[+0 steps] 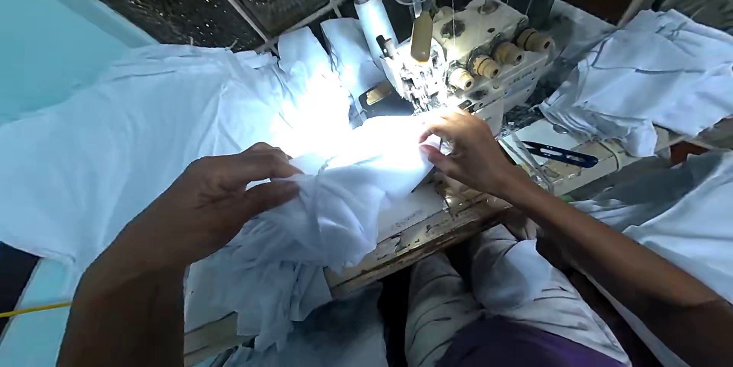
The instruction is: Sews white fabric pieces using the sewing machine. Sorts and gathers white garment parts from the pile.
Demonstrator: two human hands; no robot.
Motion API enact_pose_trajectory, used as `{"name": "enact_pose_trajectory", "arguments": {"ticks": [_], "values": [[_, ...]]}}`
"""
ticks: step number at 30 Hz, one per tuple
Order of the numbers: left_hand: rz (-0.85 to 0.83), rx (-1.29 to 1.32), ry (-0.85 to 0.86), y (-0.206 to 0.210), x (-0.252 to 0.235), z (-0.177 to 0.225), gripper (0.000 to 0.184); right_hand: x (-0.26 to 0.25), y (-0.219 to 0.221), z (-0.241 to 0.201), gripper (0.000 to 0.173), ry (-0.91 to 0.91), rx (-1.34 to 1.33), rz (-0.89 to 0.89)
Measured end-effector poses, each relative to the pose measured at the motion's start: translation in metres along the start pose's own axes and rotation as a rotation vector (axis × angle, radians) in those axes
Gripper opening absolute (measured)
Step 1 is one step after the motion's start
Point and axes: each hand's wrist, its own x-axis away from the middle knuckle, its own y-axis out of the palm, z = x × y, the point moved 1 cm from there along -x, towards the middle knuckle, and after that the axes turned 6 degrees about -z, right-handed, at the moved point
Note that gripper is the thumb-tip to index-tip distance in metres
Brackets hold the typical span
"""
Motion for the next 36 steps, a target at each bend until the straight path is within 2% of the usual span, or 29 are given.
{"name": "enact_pose_trajectory", "arguments": {"ticks": [5,9,14,18,23,27,29,33,36], "values": [[0.013,-0.022,0.002,-0.002,0.005,0.003,0.021,-0.004,0.007,-0.003,0.012,0.033,-0.022,0.056],[0.091,0.0,-0.034,-0.002,0.009,-0.009,0.019,-0.005,-0.001,0.003,0.014,0.074,-0.13,-0.02],[0.107,0.085,-0.007,0.0,0.012,-0.021,0.016,-0.007,-0.001,0.008,0.009,-0.048,-0.091,-0.02],[0.064,0.064,0.017,0.0,0.012,-0.009,0.019,-0.014,0.01,0.013,0.019,-0.135,-0.062,-0.008],[0.009,0.074,0.088,-0.002,0.012,-0.005,0.018,-0.018,0.003,0.01,0.026,-0.075,-0.104,-0.229],[0.023,0.076,0.063,-0.004,0.014,-0.007,0.021,-0.012,-0.008,0.02,0.014,-0.057,-0.055,-0.293],[0.049,0.063,0.041,-0.005,0.017,-0.012,0.019,-0.007,-0.012,0.026,0.01,-0.042,-0.054,-0.284],[0.099,0.086,0.013,-0.004,0.021,-0.027,0.017,-0.004,-0.011,0.027,0.014,0.046,-0.134,-0.225],[0.114,0.107,-0.002,-0.003,0.019,-0.027,0.016,-0.01,-0.004,0.012,0.011,0.001,-0.222,-0.15]]}}
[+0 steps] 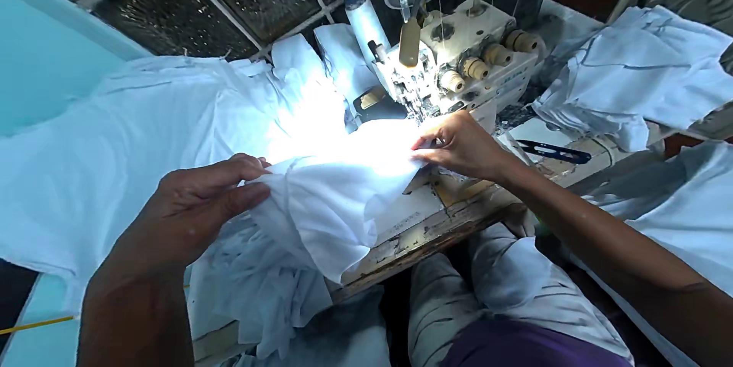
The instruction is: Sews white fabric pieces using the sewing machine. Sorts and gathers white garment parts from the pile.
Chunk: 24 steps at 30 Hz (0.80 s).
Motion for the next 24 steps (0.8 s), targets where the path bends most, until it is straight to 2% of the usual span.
{"name": "enact_pose_trajectory", "arguments": {"ticks": [8,13,19,21,24], "values": [[0.031,0.033,-0.045,0.004,0.001,-0.006,0.015,-0.013,0.014,-0.018,0.01,-0.143,-0.13,0.031],[0.068,-0.195,-0.147,0.02,-0.024,0.006,0.018,0.013,-0.011,-0.021,0.009,-0.078,-0.077,-0.137],[0.003,-0.331,0.012,0.046,-0.058,0.018,0.02,0.06,-0.03,-0.022,0.022,-0.104,0.126,-0.354],[-0.022,-0.363,0.088,0.051,-0.064,0.02,0.023,0.07,-0.029,-0.026,0.022,-0.119,0.141,-0.368],[-0.025,-0.401,0.141,0.058,-0.069,0.022,0.025,0.081,-0.026,-0.037,0.02,-0.085,0.127,-0.298]]}}
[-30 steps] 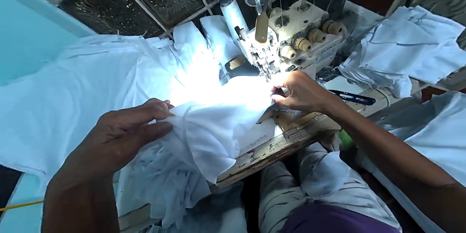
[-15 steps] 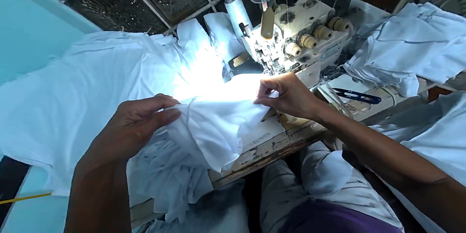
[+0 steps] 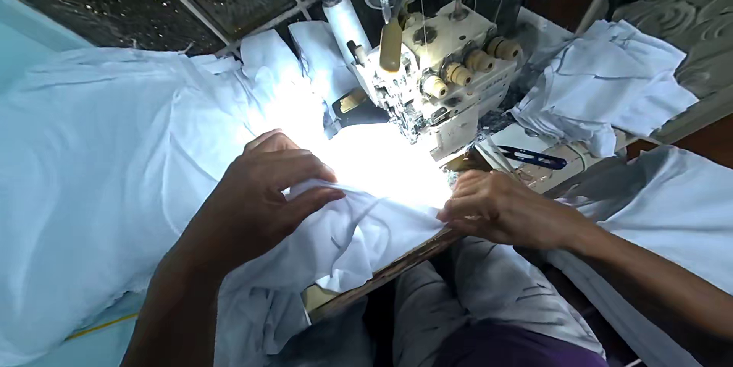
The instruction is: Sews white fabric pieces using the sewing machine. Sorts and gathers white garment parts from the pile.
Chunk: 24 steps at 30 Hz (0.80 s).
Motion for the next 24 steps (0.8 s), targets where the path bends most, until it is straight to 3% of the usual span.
{"name": "enact_pose_trajectory", "arguments": {"ticks": [4,14,24], "values": [[0.037,-0.042,0.006,0.005,-0.003,-0.004,0.026,0.0,0.006,-0.005,0.016,0.108,-0.088,0.11],[0.105,-0.058,-0.21,0.002,-0.009,-0.016,0.023,-0.032,0.016,0.039,0.013,0.181,-0.023,0.301],[0.15,-0.031,-0.159,0.003,-0.01,-0.009,0.021,-0.056,0.02,0.067,0.013,0.066,0.222,0.365]]}}
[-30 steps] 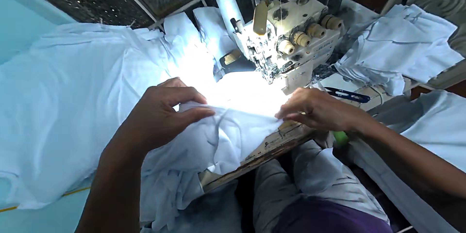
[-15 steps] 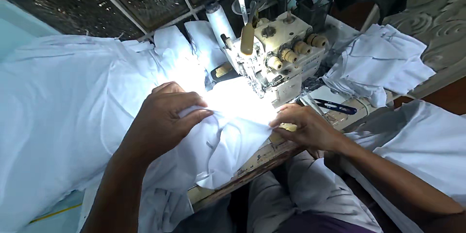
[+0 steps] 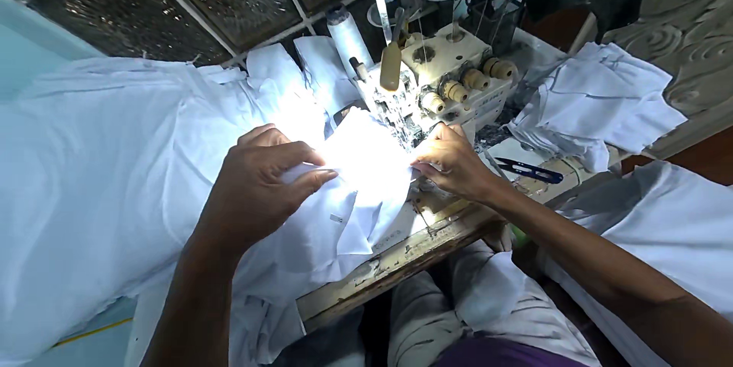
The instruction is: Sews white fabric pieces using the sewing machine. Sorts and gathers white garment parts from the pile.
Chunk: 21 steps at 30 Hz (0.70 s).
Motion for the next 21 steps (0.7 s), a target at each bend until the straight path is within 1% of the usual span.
{"name": "enact_pose_trajectory", "arguments": {"ticks": [2,4,6,8,9,11,12,15,17,21], "values": [[0.004,-0.017,0.07,0.0,0.007,0.003,0.026,-0.003,-0.002,0.0,0.016,-0.002,0.007,-0.05],[0.004,-0.041,0.12,-0.001,0.016,0.01,0.029,-0.011,-0.009,-0.005,0.018,-0.004,-0.029,-0.138],[-0.011,-0.063,0.136,-0.001,0.027,0.021,0.032,-0.022,-0.02,-0.014,0.025,-0.024,-0.147,-0.255],[-0.046,-0.083,0.141,-0.001,0.036,0.033,0.034,-0.032,-0.03,-0.024,0.034,-0.088,-0.343,-0.362],[-0.067,-0.093,0.147,0.0,0.04,0.039,0.033,-0.036,-0.034,-0.029,0.035,-0.119,-0.457,-0.404],[-0.106,-0.133,0.167,0.002,0.044,0.048,0.032,-0.043,-0.04,-0.041,0.035,-0.134,-0.591,-0.471],[-0.122,-0.158,0.178,0.003,0.046,0.051,0.031,-0.045,-0.043,-0.047,0.032,-0.132,-0.576,-0.492],[-0.162,-0.223,0.186,0.007,0.048,0.056,0.033,-0.044,-0.043,-0.057,0.018,-0.145,-0.405,-0.491],[-0.183,-0.248,0.177,0.01,0.048,0.058,0.033,-0.041,-0.039,-0.058,0.015,-0.153,-0.342,-0.443],[-0.214,-0.275,0.165,0.01,0.045,0.054,0.03,-0.031,-0.034,-0.056,0.017,-0.109,-0.392,-0.332]]}}
